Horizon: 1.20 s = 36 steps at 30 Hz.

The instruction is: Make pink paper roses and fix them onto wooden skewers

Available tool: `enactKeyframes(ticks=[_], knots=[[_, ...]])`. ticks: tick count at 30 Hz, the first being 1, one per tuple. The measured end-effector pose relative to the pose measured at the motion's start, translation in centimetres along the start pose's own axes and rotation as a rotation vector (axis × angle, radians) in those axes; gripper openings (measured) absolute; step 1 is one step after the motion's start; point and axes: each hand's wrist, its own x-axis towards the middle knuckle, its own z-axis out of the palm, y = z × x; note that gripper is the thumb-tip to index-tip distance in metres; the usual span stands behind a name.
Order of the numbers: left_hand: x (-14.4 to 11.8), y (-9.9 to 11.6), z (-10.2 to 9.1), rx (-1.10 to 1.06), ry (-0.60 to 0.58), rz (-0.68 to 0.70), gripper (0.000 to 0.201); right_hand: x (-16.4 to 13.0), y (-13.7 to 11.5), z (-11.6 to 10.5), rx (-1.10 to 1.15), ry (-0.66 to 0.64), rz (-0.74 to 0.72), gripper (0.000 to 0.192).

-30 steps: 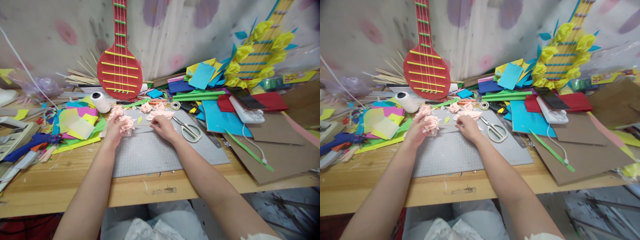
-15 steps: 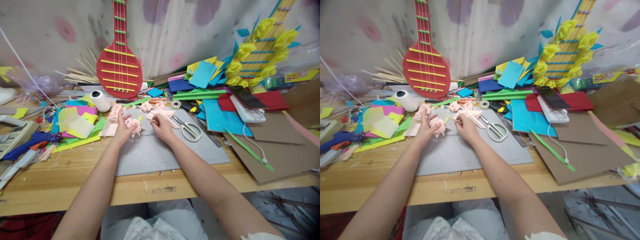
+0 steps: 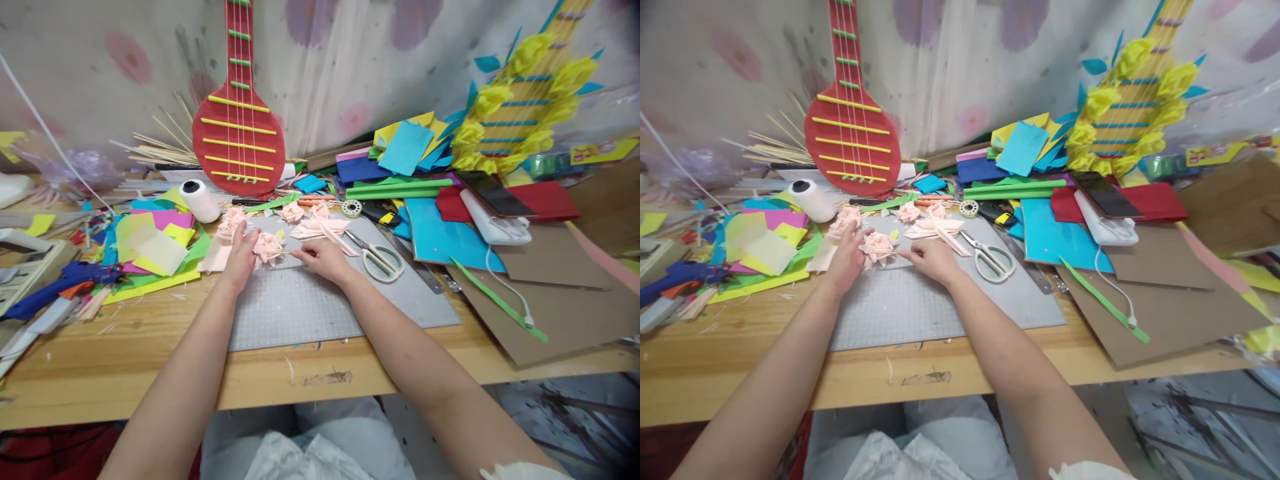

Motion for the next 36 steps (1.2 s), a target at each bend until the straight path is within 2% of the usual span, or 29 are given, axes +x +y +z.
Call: enactKeyframes(ticks=[4,6,9,12,17,21,25,31,34,36], knots=[[0.0,-0.7,-0.5,0.444,0.044,0.301,0.061,0.0,0.3,0.1,0.001,-0.004,-0.027,0.043],[0.1,-0.8,-0.9,0.625,0.142,0.439,0.055,0.1,0.3,0.1,0.017,0.018,-0.001,0.041],[0.1,-0.5,-1.6,0.727,0.345,0.546,0.044,0.2,0.5,0.2,0.051,0.081,0.078,0.036],[-0.1,0.3,-1.9,0.765,0.442,0.577,0.038,0.3,0.6,0.3,0.058,0.127,0.130,0.035],[-0.6,0.9,-1.2,0.973,0.352,0.565,0.027,0.3,0.6,0.2,0.053,0.133,0.157,0.036],[-0.4,-0.1,-0.6,1.082,0.350,0.605,0.045,0.3,0.6,0.2,0.049,0.129,0.156,0.035],[0.0,-1.2,-0.7,1.100,0.324,0.555,0.053,0.3,0.7,0.3,0.048,0.131,0.144,0.035],[-0.3,-0.9,-0.5,1.058,0.279,0.556,0.052,0.3,0.6,0.3,0.054,0.139,0.141,0.035],[-0.4,-0.9,-0.3,1.050,0.213,0.549,0.061,0.3,0.6,0.3,0.059,0.141,0.141,0.037],[-0.3,-1.1,-0.3,1.057,0.174,0.524,0.059,0.3,0.6,0.3,0.065,0.141,0.136,0.038]])
